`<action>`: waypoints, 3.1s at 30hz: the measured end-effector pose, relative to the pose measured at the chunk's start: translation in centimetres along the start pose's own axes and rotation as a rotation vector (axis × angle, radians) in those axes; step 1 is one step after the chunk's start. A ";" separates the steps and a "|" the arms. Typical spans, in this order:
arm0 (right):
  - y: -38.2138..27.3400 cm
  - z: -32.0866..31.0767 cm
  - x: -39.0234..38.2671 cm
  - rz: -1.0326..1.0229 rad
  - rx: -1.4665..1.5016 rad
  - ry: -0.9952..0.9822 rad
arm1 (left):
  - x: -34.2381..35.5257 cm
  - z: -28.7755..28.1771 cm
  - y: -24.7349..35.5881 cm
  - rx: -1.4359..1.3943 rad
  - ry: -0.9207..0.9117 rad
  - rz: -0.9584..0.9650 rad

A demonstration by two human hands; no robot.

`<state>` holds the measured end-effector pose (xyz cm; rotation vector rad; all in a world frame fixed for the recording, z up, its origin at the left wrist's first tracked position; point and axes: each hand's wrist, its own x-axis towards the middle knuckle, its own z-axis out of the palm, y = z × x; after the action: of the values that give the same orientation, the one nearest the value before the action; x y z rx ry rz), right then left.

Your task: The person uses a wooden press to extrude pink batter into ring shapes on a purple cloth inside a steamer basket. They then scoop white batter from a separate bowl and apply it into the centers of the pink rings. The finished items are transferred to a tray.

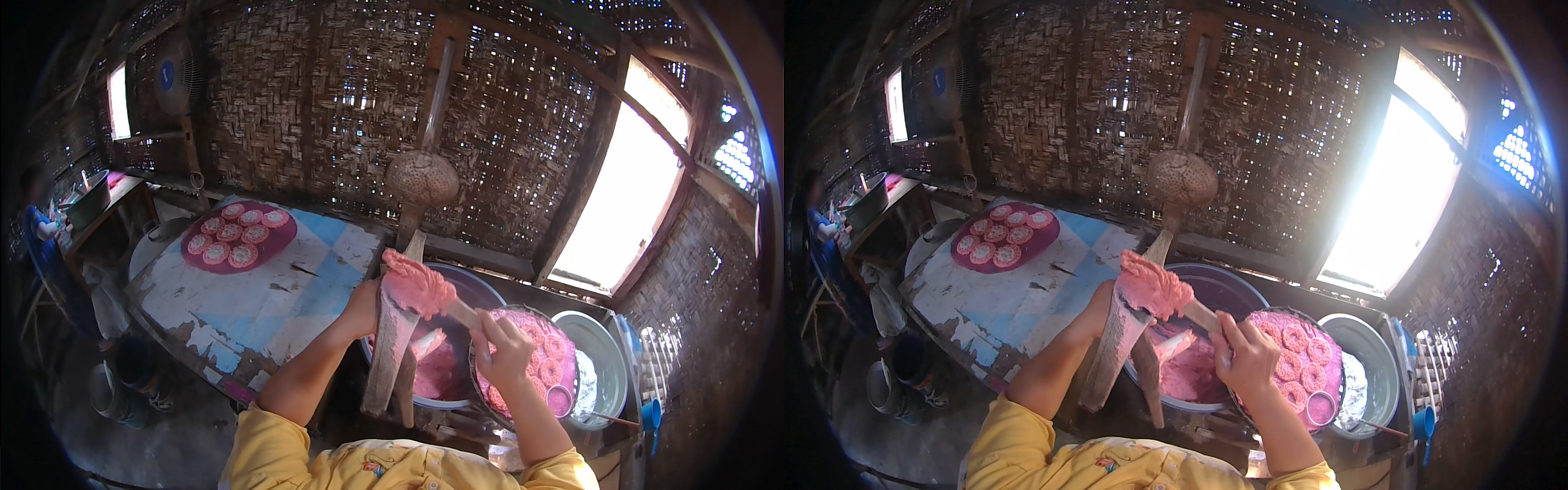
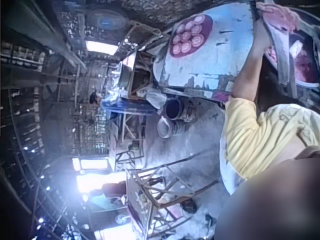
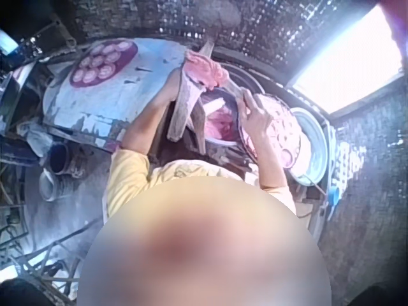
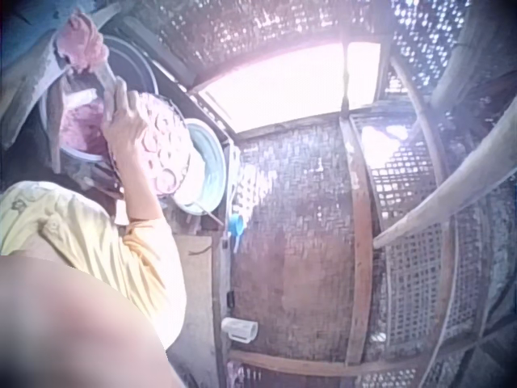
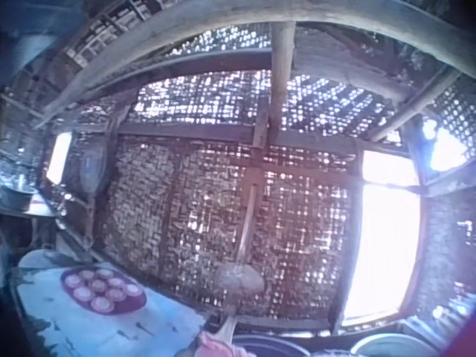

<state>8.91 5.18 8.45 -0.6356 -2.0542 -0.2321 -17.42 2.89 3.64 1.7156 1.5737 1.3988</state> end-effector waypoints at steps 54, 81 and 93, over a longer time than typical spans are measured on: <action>6.9 -18.2 -7.8 0.004 0.480 -0.177 | -4.2 15.8 15.7 0.342 -0.168 0.503; 20.2 -25.4 -18.1 1.081 1.879 -0.976 | 4.9 30.9 16.7 -1.533 -0.882 0.336; 24.6 -30.6 -17.8 1.515 1.738 -0.948 | 9.9 36.8 18.6 -1.749 -0.604 0.139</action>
<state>51.94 7.60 7.98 -0.8675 -1.0498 2.6665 21.82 18.29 7.98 0.8340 -0.2935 1.2887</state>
